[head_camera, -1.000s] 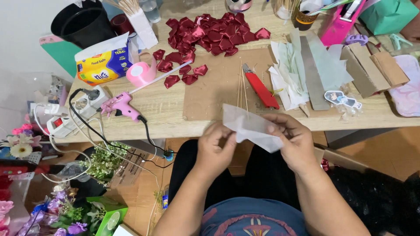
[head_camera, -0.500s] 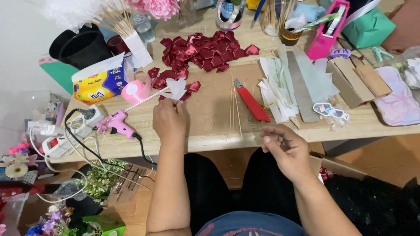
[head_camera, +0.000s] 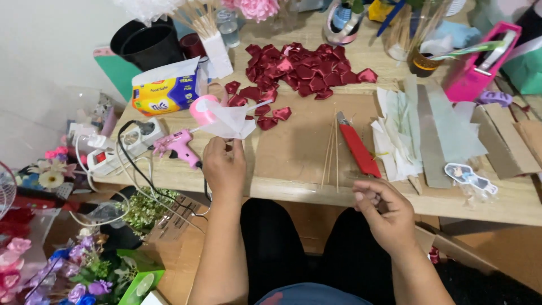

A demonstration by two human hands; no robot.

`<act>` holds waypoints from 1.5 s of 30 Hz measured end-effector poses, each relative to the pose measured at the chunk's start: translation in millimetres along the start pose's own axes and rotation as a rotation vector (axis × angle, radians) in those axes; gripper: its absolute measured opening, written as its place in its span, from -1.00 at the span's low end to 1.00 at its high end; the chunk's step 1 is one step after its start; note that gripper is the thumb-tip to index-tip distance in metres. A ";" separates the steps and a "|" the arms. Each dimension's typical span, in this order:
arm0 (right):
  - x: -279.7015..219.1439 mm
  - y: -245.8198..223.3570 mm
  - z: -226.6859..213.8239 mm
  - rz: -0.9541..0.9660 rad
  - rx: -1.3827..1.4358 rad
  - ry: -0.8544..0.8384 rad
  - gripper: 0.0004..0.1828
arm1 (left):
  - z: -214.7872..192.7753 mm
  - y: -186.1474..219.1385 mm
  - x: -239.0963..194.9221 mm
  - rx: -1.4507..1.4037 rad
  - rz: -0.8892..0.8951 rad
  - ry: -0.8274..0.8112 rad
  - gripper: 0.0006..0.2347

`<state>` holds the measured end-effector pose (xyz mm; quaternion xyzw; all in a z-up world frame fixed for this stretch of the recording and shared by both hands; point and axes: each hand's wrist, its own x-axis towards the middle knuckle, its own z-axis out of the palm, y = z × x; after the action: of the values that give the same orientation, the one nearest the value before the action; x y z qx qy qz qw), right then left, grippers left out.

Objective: The person aligns and bundles thin wooden sticks, briefly handles a small white paper packet, and continues to adjust the sticks. The person works at a low table with craft supplies visible.

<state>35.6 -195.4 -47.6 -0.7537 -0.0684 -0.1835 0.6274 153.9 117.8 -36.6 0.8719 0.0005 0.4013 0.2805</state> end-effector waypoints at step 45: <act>-4.4 10.7 -0.2 0.052 -0.042 -0.004 -0.78 | 67.4 51.8 90.8 -0.187 0.035 -0.565 -0.68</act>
<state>35.1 -197.2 -59.0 -0.7685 -0.0459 -0.1671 0.6159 251.1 61.7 17.2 0.9194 -0.1295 0.1456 0.3418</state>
